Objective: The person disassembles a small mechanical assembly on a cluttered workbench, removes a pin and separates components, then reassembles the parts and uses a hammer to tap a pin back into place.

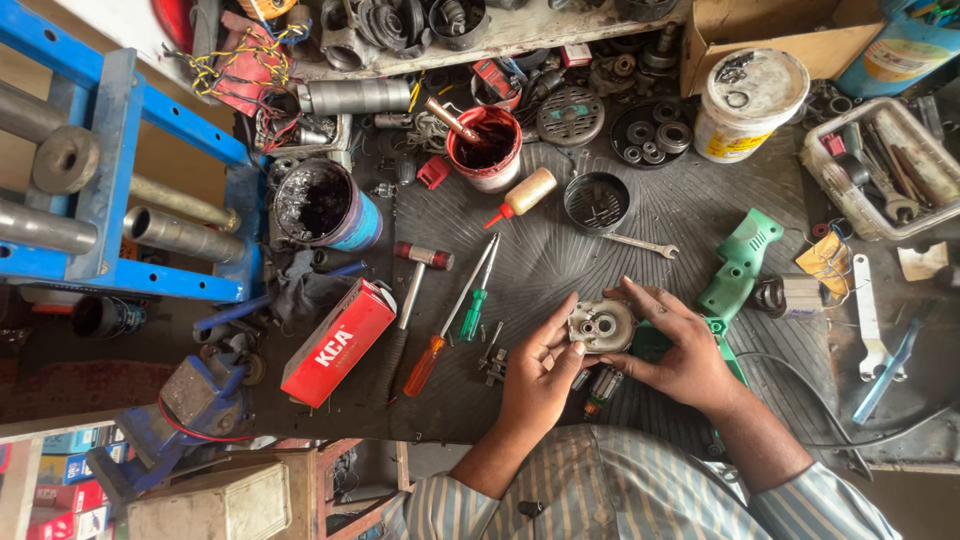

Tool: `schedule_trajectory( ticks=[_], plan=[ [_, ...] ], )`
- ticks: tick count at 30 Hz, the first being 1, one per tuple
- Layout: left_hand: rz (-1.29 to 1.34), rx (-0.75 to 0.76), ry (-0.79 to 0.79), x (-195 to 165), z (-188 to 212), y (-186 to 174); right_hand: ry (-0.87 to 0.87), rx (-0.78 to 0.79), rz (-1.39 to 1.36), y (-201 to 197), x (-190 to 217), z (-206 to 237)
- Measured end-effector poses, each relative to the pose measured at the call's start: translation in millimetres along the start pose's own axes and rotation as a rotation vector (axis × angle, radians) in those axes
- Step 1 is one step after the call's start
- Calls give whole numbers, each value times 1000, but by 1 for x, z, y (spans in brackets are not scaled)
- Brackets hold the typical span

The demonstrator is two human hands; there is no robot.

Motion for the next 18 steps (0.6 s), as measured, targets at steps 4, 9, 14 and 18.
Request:
schedule_trajectory(
  ticks=[4,9,14,18],
  plan=[
    [-38,-3,34,-8,1,2,-9,6,-5,-1,3,-1],
    [-264,-37,114,-19,8,2,-14,15,-16,-1,2,-1],
    [-306,-40,132,-22,7,2,50,19,-2,-1,-2,0],
    [-323,-42,127,-21,8,1,79,43,1,0,-2,0]
  ],
)
Point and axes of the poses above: each hand's wrist, its own z-axis away from the middle knuckle, its own y-axis out of the palm, x = y × z, the point moved 7 cm from there along -z, towards the middle knuckle, and after that the axes turned 5 degrees about -z, right-handed, at the moved point
